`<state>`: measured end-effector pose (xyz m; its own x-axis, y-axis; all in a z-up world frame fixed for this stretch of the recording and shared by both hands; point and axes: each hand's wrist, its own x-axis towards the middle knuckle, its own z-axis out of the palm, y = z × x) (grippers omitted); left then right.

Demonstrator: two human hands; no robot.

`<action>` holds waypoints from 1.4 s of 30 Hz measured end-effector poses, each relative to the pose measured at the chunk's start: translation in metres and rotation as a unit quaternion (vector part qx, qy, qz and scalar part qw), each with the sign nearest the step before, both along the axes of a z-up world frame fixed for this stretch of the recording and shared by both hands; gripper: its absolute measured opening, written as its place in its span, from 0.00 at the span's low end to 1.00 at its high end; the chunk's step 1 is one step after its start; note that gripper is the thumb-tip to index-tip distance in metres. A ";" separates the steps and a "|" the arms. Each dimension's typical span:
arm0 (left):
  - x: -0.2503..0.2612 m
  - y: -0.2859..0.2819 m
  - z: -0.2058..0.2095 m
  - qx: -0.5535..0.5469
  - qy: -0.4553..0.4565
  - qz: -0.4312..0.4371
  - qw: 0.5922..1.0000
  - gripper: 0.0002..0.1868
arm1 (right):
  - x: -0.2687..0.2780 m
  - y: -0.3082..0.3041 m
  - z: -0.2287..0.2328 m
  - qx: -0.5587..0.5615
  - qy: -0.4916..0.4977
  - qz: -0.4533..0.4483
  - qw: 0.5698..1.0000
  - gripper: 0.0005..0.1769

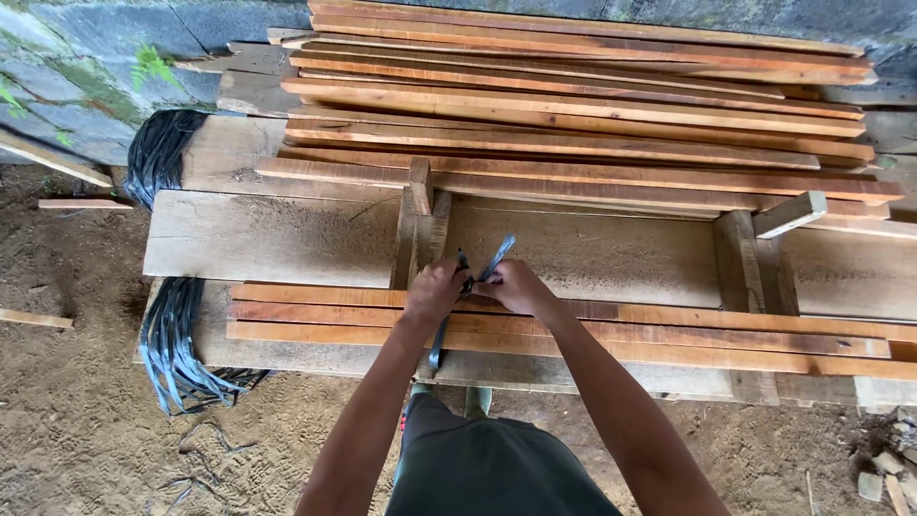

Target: Bundling thin wooden strips together using flexible binding material and tying knots to secure them.

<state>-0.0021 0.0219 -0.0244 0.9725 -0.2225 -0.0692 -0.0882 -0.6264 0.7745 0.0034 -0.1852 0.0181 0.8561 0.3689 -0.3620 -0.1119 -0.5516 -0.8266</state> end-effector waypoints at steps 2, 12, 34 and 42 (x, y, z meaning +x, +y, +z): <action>-0.005 0.002 0.027 -0.021 -0.006 0.003 1.000 0.10 | -0.002 -0.001 0.012 0.015 -0.014 -0.017 1.000 0.16; -0.032 0.021 0.064 0.006 -0.018 0.028 0.999 0.10 | 0.009 0.008 -0.009 0.226 -0.017 -0.145 0.963 0.11; -0.051 0.055 0.048 0.089 0.083 -0.041 0.992 0.13 | 0.002 0.017 -0.048 0.189 -0.019 -0.307 0.932 0.19; -0.038 0.058 0.069 0.030 0.141 0.029 0.989 0.17 | -0.004 0.051 0.002 0.157 0.080 0.012 0.984 0.27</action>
